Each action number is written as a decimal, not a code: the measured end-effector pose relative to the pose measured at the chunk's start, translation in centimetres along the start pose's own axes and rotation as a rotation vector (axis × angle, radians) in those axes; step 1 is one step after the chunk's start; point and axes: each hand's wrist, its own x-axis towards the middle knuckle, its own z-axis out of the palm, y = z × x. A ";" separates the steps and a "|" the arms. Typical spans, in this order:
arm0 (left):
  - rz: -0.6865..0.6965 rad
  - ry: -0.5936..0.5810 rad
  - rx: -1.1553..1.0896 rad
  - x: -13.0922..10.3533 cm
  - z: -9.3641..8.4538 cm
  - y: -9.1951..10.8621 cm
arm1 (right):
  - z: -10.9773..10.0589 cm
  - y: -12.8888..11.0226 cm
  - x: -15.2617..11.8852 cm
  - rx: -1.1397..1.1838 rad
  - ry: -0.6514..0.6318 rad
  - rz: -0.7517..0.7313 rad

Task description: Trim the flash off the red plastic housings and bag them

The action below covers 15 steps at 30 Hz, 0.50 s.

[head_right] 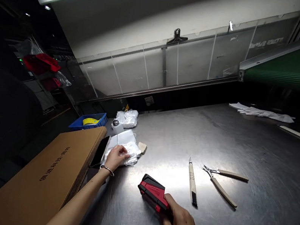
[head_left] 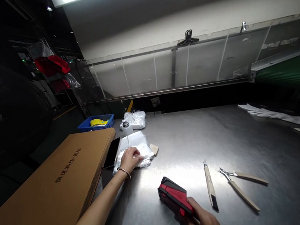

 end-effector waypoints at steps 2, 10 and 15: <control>-0.001 -0.013 0.068 0.9 0.2 -0.6 | -0.6 0.8 -0.4 0.001 0.012 0.014; 0.020 -0.086 0.113 2.5 -0.9 -1.8 | -6.3 -2.4 7.1 -0.034 -0.063 -0.039; 0.053 -0.117 0.092 2.8 -1.7 -1.5 | 0.2 -6.4 15.9 -0.111 -0.255 -0.108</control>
